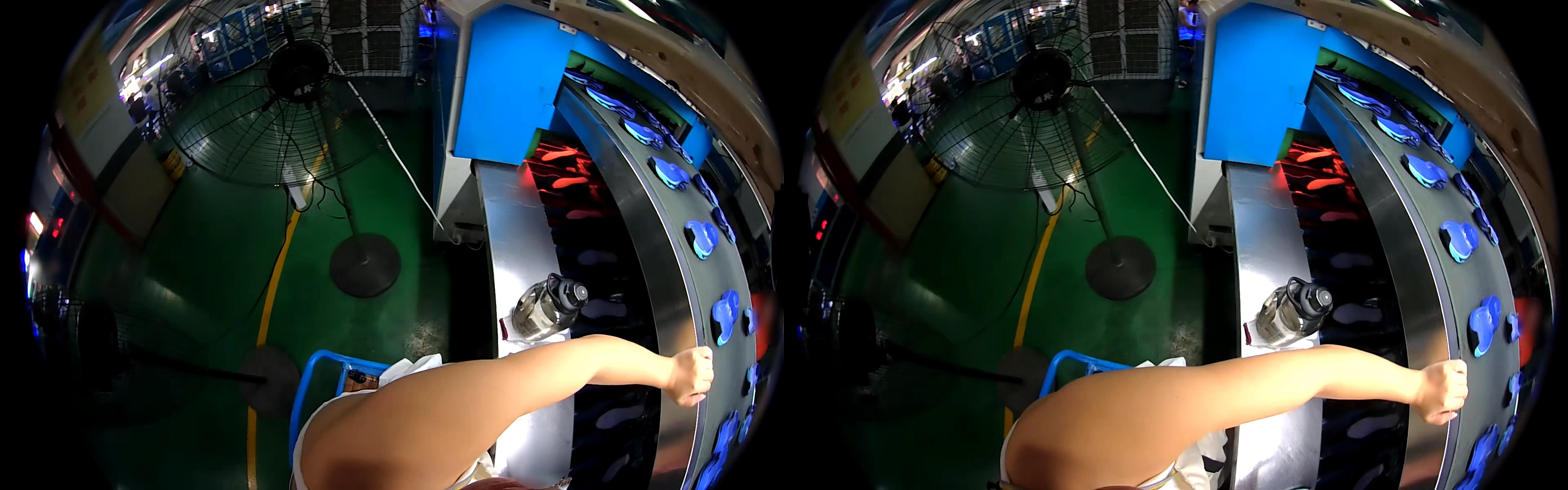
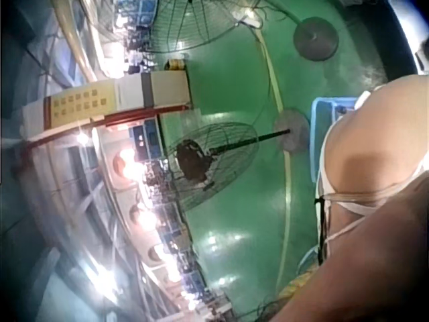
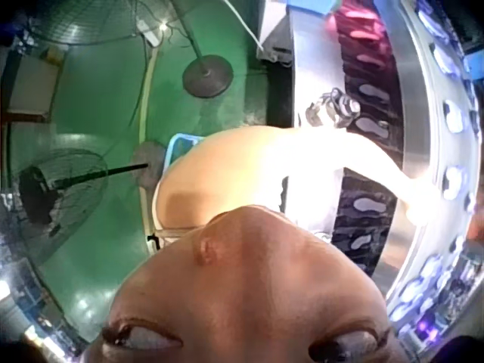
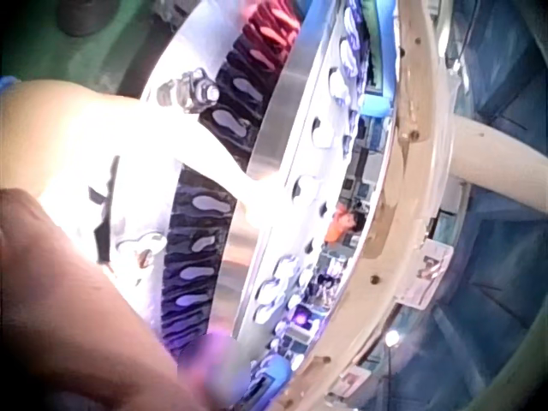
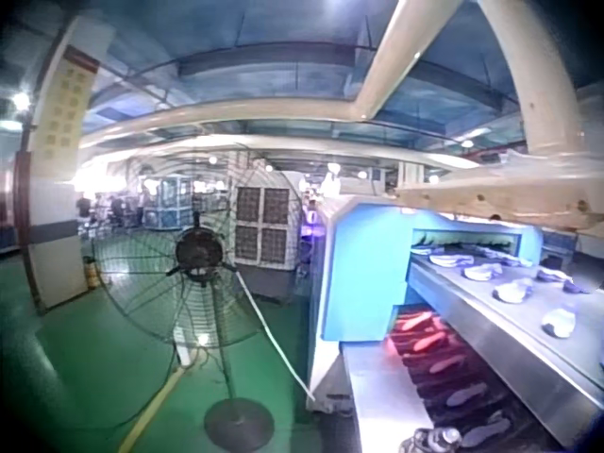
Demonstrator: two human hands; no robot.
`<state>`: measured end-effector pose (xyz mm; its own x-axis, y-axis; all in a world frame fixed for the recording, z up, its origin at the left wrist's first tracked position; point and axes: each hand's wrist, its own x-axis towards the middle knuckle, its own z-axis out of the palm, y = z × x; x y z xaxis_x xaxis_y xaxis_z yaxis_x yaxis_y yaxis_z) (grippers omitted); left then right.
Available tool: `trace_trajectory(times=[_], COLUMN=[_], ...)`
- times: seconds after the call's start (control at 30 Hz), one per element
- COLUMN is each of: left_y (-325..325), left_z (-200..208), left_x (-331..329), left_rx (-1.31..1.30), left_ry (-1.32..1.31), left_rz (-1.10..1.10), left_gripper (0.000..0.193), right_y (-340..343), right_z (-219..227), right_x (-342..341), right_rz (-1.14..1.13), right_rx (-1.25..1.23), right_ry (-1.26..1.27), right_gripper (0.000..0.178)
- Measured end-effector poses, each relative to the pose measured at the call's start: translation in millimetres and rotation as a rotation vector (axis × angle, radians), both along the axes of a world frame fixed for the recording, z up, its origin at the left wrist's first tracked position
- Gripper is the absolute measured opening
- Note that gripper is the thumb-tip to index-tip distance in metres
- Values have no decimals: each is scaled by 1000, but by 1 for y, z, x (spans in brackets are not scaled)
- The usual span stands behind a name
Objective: The person picks up blue shoe soles from a conveyor belt and wipes the interior surface with a handheld cleaning tool before placing them back on the belt.
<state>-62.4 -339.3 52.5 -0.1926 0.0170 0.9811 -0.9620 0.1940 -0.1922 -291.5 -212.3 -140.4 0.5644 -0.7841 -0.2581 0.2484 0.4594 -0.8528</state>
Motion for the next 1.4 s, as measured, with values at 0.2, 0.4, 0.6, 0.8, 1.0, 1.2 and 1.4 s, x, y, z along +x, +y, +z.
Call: trace_trajectory(times=[0.2, 0.4, 0.6, 0.8, 1.0, 1.2, 1.4], left_y=[-9, -12, -18, -21, -22, -22, -21], left_z=[0, 0, -7, -8, -8, -9, -10], left_x=[-4, -5, -5, -7, -6, -11, -14], left_rx=[-17, -13, -25, -5, -46, -12, 0], left_ry=[3, -9, -14, -20, -19, 2, 6], left_rz=[-14, 19, 18, 26, 30, 28, 38], left_gripper=[20, 21, 21, 21, 18, 17, 17], right_y=[4, 9, 13, 15, 18, 17, 17], right_z=[-5, -8, -13, -16, -18, -20, -22], right_x=[7, 8, 6, 6, 5, 0, -4], right_rz=[45, 84, 96, 106, 108, 102, 99], right_rx=[38, 69, 83, 111, 131, 139, 156], right_ry=[14, 20, 42, 38, 30, 38, 41], right_gripper=[32, 31, 31, 30, 30, 29, 29])
